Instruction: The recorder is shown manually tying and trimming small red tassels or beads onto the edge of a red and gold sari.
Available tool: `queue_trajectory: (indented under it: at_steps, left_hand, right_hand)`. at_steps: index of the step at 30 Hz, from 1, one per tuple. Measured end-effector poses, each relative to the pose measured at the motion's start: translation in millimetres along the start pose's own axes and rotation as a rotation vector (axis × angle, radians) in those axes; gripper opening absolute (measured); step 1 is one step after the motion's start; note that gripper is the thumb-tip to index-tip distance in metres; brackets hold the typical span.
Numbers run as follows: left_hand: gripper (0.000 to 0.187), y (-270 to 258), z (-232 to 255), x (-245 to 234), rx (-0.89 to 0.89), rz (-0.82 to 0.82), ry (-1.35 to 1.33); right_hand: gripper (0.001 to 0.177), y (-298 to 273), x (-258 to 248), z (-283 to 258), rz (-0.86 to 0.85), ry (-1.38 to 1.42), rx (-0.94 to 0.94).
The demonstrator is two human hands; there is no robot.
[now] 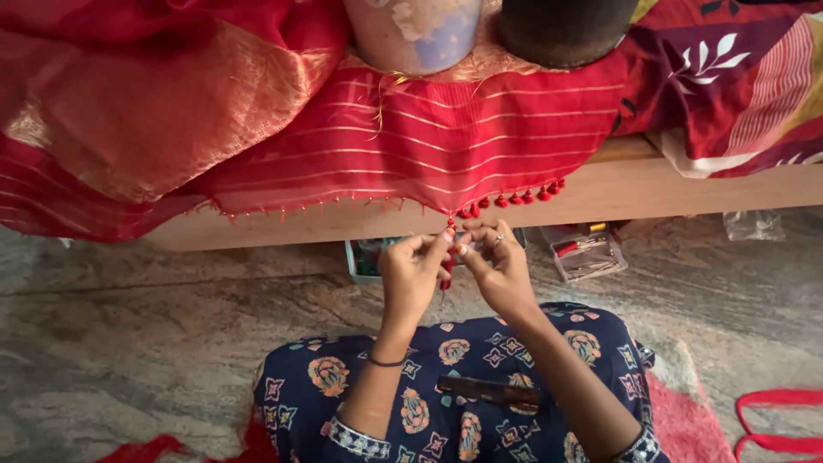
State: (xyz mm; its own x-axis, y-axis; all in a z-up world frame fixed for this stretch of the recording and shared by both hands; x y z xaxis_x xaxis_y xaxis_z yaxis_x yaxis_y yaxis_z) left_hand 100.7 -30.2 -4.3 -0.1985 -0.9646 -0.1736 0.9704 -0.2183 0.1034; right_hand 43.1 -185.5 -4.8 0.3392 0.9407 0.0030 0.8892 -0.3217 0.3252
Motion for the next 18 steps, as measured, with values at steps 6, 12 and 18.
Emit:
queue_trajectory:
  at_steps: [6, 12, 18]
  left_hand:
    - [0.020, -3, 24, -4, 0.092, 0.041, 0.159]
    - [0.016, 3, -17, 0, 0.043, 0.061, -0.017]
    - [0.014, 7, 23, -14, 0.246, 0.139, 0.287]
  right_hand:
    - [0.009, -8, 2, -26, -0.062, -0.161, -0.101]
    - [0.008, -33, -31, 2, -0.265, -0.444, 0.093]
    - [0.026, -223, -95, 149, -1.279, -1.088, 0.605]
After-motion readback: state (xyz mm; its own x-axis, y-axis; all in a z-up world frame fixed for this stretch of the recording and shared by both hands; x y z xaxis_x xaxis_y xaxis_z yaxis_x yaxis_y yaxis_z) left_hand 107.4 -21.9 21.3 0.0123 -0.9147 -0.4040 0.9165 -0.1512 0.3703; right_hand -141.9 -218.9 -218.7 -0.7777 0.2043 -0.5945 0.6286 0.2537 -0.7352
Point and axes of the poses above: each hand's wrist, its own y-axis towards the middle knuckle, its own x-axis out of the palm, z = x × y, the point moved 10 cm from there along y, towards the middle knuckle, and after that the axes turned 10 degrees about y, right-handed, at the moved point
